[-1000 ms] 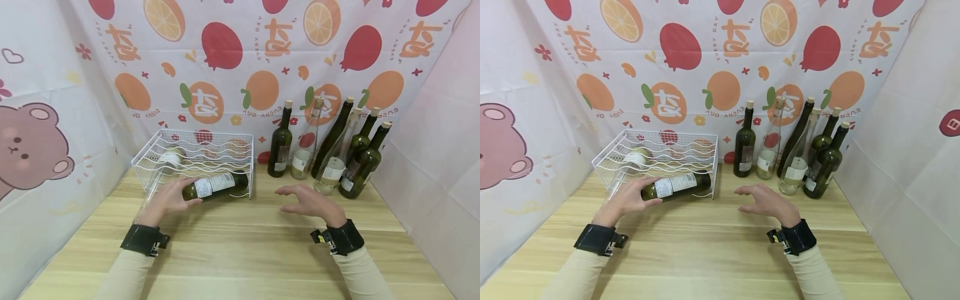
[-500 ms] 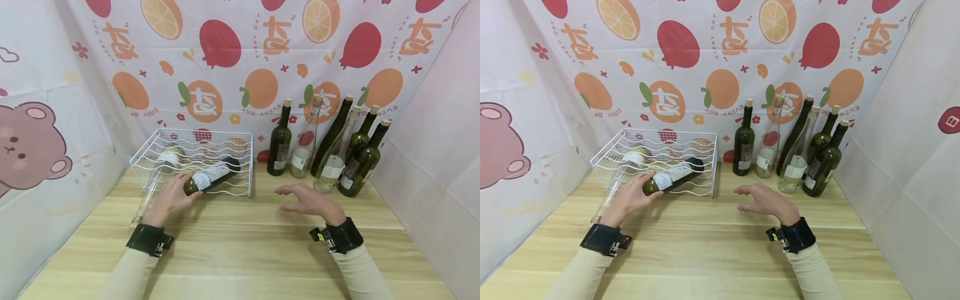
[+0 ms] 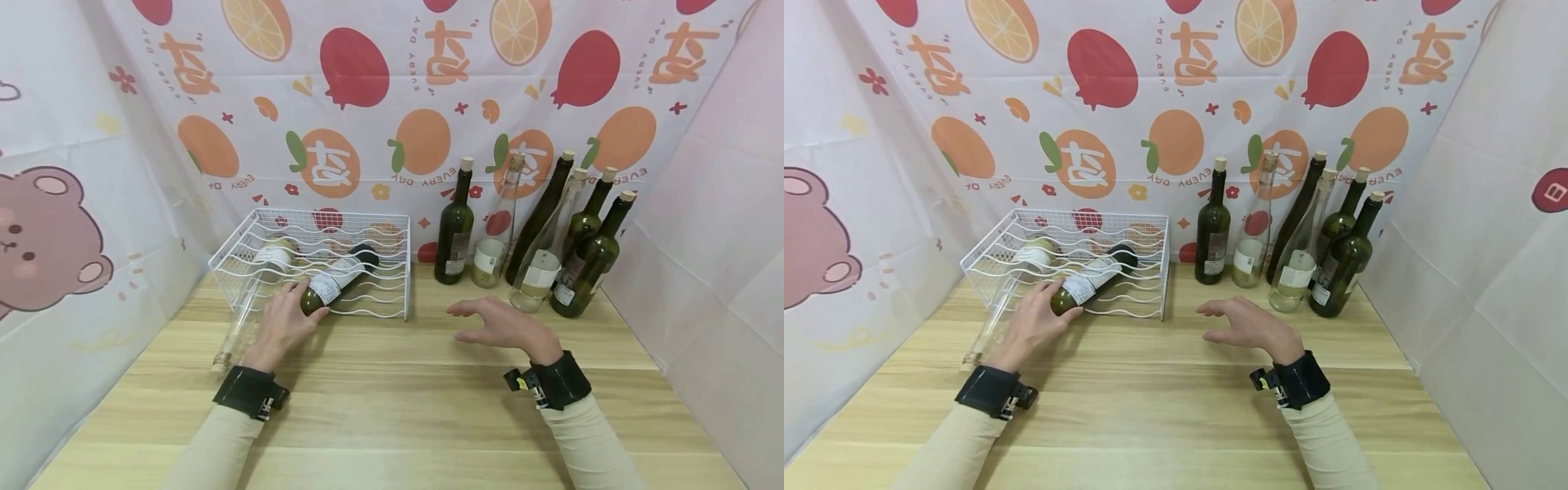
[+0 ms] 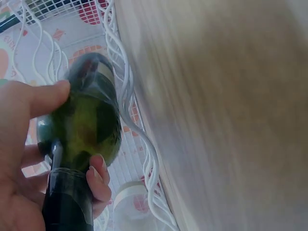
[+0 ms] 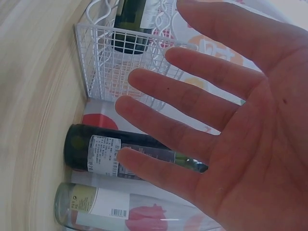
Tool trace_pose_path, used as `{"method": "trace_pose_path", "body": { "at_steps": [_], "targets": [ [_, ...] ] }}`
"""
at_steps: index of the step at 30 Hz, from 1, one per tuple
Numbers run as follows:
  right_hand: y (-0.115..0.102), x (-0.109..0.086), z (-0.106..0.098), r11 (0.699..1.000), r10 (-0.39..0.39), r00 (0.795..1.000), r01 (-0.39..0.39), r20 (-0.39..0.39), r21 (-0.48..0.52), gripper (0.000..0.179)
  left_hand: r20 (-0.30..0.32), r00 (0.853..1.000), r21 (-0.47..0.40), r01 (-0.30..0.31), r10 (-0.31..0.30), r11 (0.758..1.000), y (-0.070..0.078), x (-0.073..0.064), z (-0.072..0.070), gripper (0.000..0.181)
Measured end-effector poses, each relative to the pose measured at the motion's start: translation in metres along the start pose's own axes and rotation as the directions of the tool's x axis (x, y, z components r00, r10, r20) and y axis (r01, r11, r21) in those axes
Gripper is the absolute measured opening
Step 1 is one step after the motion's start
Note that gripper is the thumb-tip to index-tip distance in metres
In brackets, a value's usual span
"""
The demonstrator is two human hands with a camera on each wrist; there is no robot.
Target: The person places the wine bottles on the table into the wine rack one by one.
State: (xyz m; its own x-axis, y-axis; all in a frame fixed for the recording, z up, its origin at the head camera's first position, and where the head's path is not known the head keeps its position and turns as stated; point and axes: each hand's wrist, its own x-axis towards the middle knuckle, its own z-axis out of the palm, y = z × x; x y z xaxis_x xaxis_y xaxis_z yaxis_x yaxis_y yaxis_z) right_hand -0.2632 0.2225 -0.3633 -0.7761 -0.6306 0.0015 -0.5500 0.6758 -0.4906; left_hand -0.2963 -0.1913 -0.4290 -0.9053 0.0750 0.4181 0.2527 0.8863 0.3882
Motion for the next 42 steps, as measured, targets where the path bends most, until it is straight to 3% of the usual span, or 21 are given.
{"method": "trace_pose_path", "body": {
  "at_steps": [8, 14, 32, 42],
  "targets": [
    [0.0013, 0.0008, -0.0007, 1.0, 0.006, 1.0, -0.006, -0.003, -0.009, 0.05, -0.05, 0.997, -0.022, 0.051, -0.052, 0.998, -0.0004, 0.0003, 0.0007, 0.077],
    [0.0018, 0.0002, -0.0014, 1.0, 0.004, 1.0, -0.004, -0.011, -0.004, 0.049, -0.055, 0.993, -0.038, 0.106, -0.108, 0.994, -0.0031, -0.0015, 0.0004, 0.07],
    [0.0015, -0.0013, -0.0033, 1.0, 0.006, 1.0, -0.006, -0.016, -0.014, 0.047, -0.099, 0.988, -0.087, 0.11, -0.118, 0.99, -0.0085, -0.0038, -0.0007, 0.051],
    [0.0005, -0.0016, -0.0037, 1.0, 0.011, 1.0, -0.011, -0.015, -0.01, 0.047, -0.097, 0.985, -0.088, 0.133, -0.141, 0.987, -0.0082, -0.003, 0.0001, 0.062]
  ]
}}
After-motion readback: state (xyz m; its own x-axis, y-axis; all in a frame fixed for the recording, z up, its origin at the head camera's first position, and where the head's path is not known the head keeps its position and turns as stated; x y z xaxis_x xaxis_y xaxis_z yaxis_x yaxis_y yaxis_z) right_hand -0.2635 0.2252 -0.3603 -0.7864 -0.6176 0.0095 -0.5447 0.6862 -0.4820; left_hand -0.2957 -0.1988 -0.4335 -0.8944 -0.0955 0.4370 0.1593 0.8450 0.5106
